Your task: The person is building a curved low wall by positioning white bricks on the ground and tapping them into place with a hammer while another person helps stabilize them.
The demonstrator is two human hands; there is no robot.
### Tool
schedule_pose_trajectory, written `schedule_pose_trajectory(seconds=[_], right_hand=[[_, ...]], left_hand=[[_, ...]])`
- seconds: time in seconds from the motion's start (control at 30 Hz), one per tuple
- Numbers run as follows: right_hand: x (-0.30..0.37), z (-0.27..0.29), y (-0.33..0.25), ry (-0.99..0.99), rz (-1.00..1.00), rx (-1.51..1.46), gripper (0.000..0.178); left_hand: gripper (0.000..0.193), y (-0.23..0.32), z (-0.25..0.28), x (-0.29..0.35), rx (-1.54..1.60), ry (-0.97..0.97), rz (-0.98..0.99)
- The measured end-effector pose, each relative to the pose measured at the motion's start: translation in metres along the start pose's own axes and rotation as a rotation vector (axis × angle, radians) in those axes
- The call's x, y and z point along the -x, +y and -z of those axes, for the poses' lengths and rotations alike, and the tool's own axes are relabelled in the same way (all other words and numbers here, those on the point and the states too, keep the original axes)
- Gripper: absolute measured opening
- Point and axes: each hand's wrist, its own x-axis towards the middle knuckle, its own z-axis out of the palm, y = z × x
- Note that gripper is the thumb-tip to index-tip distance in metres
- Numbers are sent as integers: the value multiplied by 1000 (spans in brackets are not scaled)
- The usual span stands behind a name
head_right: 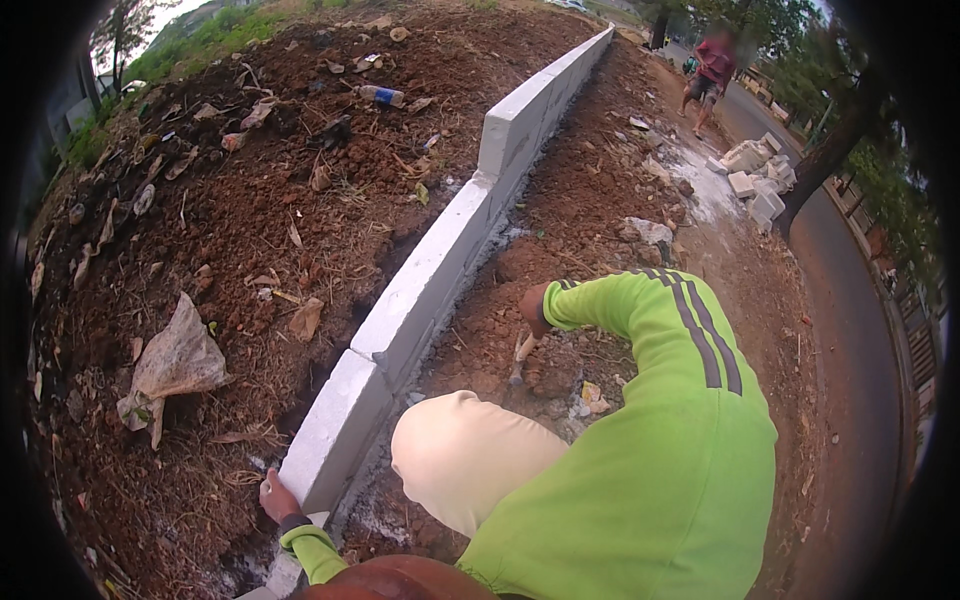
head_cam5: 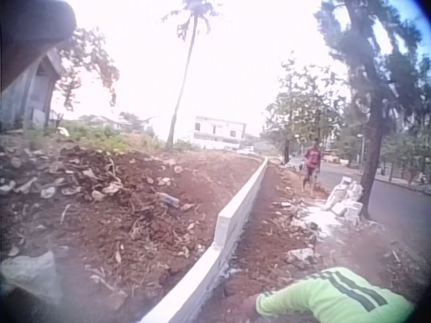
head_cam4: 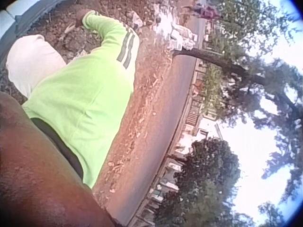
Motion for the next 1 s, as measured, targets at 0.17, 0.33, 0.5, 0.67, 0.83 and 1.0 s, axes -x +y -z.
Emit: schedule_pose_trajectory(seconds=[0.17,0.33,0.5,0.67,0.83,1.0], right_hand=[[3,-10,-5,-96,73,93,49],[28,-16,-38,-121,-95,-116,47],[12,-110,-37,-71,-82,-194,37],[23,-180,-82,177,-302,-603,34],[41,-234,-106,407,-351,-835,31],[55,-195,-75,582,-435,-1050,37]], left_hand=[[51,-9,-7,-6,35,-35,-28],[55,-18,6,-22,34,-202,-67],[60,-14,-3,-23,-57,-184,-99],[61,-16,5,-27,-125,-218,-211],[60,0,8,-9,-53,-261,-141],[56,-18,2,-23,-167,-264,-267]])
